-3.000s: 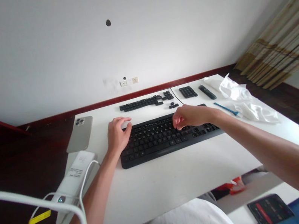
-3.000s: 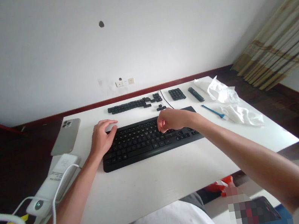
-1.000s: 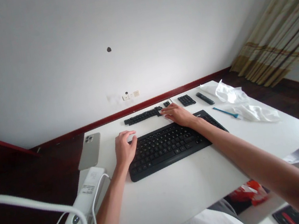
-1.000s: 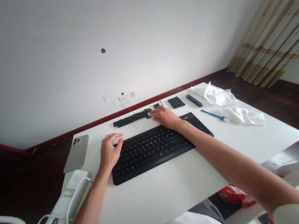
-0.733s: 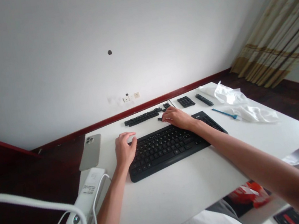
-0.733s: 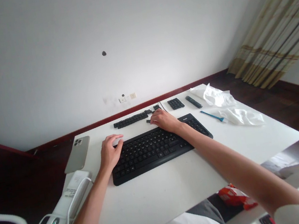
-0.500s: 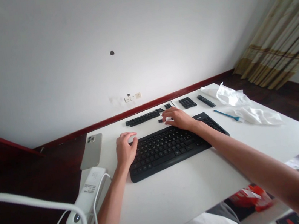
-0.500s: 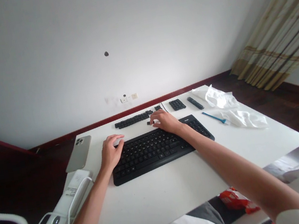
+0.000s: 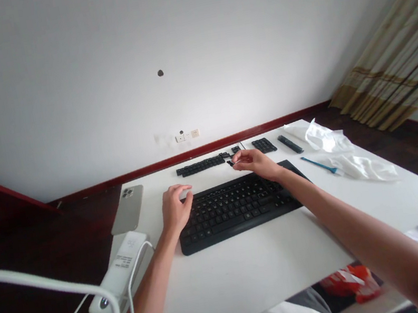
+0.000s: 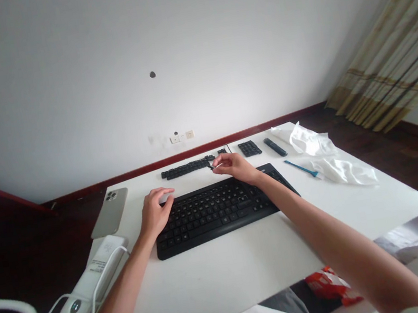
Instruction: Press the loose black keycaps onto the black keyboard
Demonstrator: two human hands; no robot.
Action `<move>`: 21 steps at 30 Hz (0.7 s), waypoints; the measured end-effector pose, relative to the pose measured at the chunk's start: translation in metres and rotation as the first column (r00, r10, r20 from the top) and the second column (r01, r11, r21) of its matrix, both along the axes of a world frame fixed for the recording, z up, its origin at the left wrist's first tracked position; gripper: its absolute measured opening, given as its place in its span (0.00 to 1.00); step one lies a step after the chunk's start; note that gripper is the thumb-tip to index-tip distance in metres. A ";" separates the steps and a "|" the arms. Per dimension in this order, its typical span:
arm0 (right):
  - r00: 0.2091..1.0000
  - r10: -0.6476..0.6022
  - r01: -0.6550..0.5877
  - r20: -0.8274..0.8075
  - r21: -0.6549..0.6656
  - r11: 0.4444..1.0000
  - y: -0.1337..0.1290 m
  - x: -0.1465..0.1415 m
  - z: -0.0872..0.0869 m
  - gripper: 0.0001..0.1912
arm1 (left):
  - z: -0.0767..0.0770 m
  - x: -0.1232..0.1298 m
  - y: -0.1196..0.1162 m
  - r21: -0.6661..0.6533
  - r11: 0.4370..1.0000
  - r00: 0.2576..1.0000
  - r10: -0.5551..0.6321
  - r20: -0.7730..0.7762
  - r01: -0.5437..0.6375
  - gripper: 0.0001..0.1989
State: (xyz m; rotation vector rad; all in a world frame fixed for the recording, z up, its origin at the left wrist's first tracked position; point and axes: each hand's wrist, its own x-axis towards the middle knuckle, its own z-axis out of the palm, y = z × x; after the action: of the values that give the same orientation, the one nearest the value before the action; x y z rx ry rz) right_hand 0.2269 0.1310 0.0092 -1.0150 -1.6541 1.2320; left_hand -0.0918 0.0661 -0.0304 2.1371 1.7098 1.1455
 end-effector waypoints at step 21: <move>0.993 0.082 -0.097 -0.089 -0.177 0.980 -0.036 0.011 0.034 0.21 | -0.001 0.000 0.000 -0.014 1.000 1.000 0.002 0.001 -0.002 0.09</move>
State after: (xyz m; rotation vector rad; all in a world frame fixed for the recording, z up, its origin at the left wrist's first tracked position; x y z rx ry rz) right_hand 0.2376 0.0950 0.0430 -0.9939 -1.5614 1.4857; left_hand -0.0922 0.0658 -0.0309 2.1260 1.7151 1.1317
